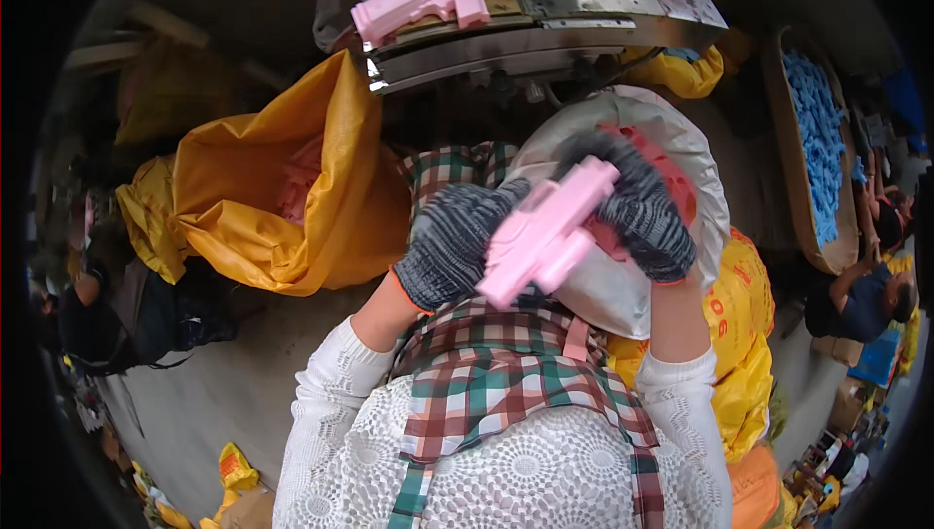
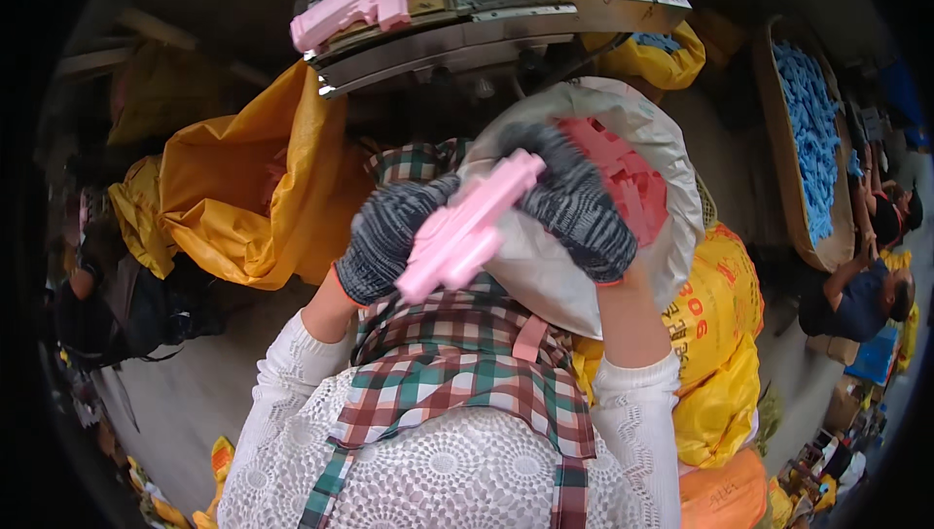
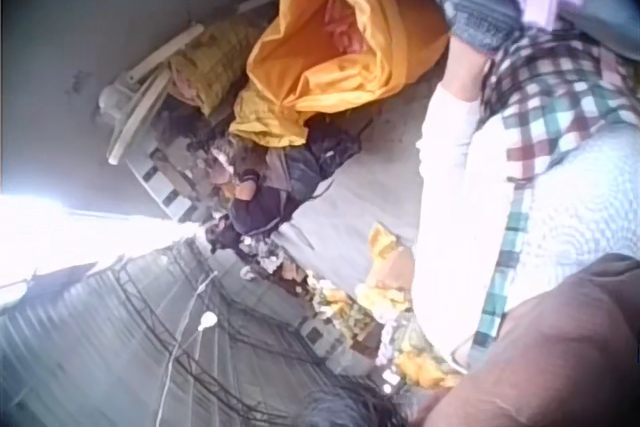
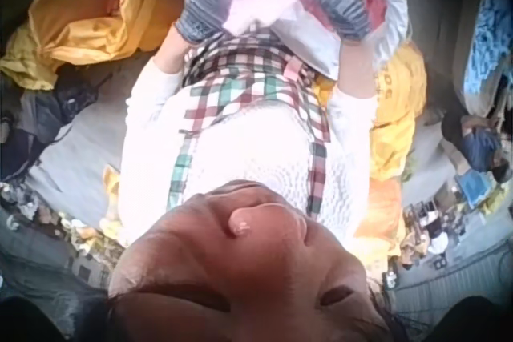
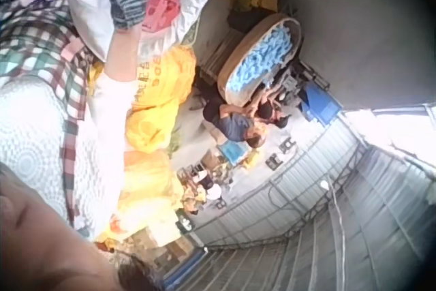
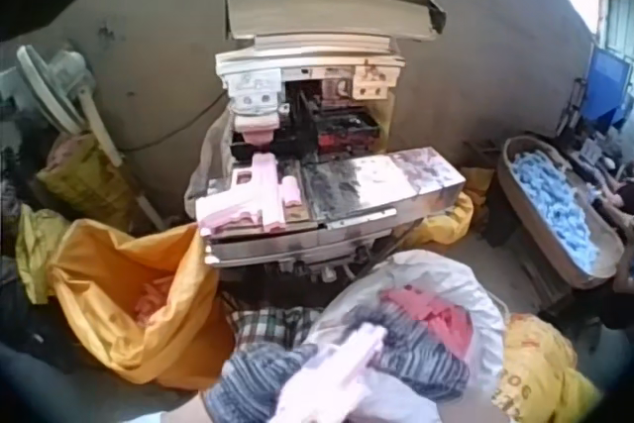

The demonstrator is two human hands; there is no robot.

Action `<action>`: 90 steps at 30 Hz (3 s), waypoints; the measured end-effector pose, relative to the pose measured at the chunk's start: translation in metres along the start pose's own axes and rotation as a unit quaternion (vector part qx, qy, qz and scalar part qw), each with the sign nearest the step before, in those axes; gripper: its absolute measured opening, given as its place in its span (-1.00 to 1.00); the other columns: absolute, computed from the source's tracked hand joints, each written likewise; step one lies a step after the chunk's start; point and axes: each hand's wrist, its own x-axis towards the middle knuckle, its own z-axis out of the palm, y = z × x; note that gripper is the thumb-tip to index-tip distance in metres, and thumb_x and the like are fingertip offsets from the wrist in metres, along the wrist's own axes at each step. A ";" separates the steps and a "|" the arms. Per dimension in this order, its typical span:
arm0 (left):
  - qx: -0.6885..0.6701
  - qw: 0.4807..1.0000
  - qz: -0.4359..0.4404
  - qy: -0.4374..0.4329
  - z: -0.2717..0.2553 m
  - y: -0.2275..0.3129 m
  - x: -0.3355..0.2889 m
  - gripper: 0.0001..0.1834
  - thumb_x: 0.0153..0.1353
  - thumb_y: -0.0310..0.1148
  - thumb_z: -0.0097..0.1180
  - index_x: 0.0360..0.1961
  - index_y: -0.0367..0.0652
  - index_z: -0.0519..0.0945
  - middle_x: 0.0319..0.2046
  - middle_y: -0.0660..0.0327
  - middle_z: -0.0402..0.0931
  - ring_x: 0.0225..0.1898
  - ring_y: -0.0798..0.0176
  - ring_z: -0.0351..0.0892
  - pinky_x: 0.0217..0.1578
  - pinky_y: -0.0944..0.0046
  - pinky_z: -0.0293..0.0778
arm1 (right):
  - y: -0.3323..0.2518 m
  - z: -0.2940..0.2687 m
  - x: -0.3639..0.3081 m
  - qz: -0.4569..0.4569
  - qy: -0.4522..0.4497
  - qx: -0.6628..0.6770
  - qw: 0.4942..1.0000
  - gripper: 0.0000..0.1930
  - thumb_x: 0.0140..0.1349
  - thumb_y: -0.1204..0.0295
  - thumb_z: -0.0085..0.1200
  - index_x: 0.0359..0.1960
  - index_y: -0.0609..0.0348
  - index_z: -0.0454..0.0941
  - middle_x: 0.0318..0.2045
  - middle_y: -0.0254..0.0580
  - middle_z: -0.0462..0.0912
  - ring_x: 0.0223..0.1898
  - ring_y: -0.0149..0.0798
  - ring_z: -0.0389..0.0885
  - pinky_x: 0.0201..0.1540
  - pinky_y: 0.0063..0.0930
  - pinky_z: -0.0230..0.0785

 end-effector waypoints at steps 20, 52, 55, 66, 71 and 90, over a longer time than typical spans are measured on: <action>0.363 0.835 0.111 0.398 -0.070 -0.027 0.056 -0.30 -0.02 -0.19 0.20 0.17 -0.21 0.32 -0.04 -0.10 0.41 0.02 -0.12 0.38 0.11 -0.03 0.20 | -0.058 -0.012 -0.009 -0.170 0.129 -0.344 0.915 -0.47 -0.07 0.54 0.29 0.01 0.25 0.41 -0.02 -0.13 0.51 0.04 -0.20 0.46 0.19 -0.31 0.22; 0.234 0.939 -0.197 0.157 -0.115 -0.079 -0.096 -0.49 0.06 -0.34 0.20 0.06 -0.25 0.44 -0.16 -0.03 0.53 -0.13 -0.04 0.51 -0.09 0.12 0.39 | -0.044 -0.052 0.067 0.043 -0.149 -0.352 0.923 -0.69 0.18 0.39 0.11 -0.05 0.24 0.52 -0.09 -0.11 0.57 -0.11 -0.26 0.55 0.01 -0.50 0.35; 0.215 0.965 -0.127 0.075 -0.100 -0.056 -0.064 -0.49 0.06 -0.47 0.22 0.08 -0.21 0.44 -0.12 0.03 0.53 -0.07 0.02 0.50 -0.03 0.20 0.38 | 0.059 -0.150 0.008 0.231 -0.099 -0.487 0.836 -0.46 0.10 0.13 0.14 0.03 0.23 0.44 0.00 -0.02 0.52 0.02 -0.11 0.48 0.08 -0.36 0.30; 0.216 0.960 -0.153 -0.092 -0.051 -0.028 -0.046 -0.50 0.05 -0.37 0.21 0.07 -0.18 0.46 -0.12 0.02 0.52 -0.06 -0.03 0.45 0.01 0.11 0.33 | 0.201 -0.143 -0.038 0.492 0.084 -0.644 0.580 -0.33 -0.07 0.17 0.10 0.17 -0.06 0.27 0.07 -0.06 0.43 0.12 -0.12 0.41 0.07 -0.07 0.28; 0.192 0.973 -0.102 -0.075 -0.044 -0.015 -0.049 -0.49 0.05 -0.37 0.20 0.08 -0.18 0.45 -0.10 0.02 0.51 -0.04 -0.03 0.44 0.02 0.10 0.32 | 0.139 -0.101 -0.006 0.140 0.118 -0.540 0.822 -0.52 -0.07 0.32 0.19 -0.05 0.11 0.42 -0.10 -0.10 0.56 -0.06 -0.08 0.54 -0.06 -0.24 0.41; -0.549 0.786 -0.261 0.109 -0.010 -0.032 -0.044 -0.63 0.06 -0.26 0.25 -0.19 -0.25 0.45 -0.31 0.14 0.50 -0.30 0.17 0.58 -0.32 0.21 0.59 | -0.006 0.039 -0.021 -0.234 -0.090 -0.511 0.822 -0.61 0.03 0.47 0.16 -0.05 0.26 0.47 0.05 0.08 0.44 0.06 0.02 0.45 0.09 -0.24 0.33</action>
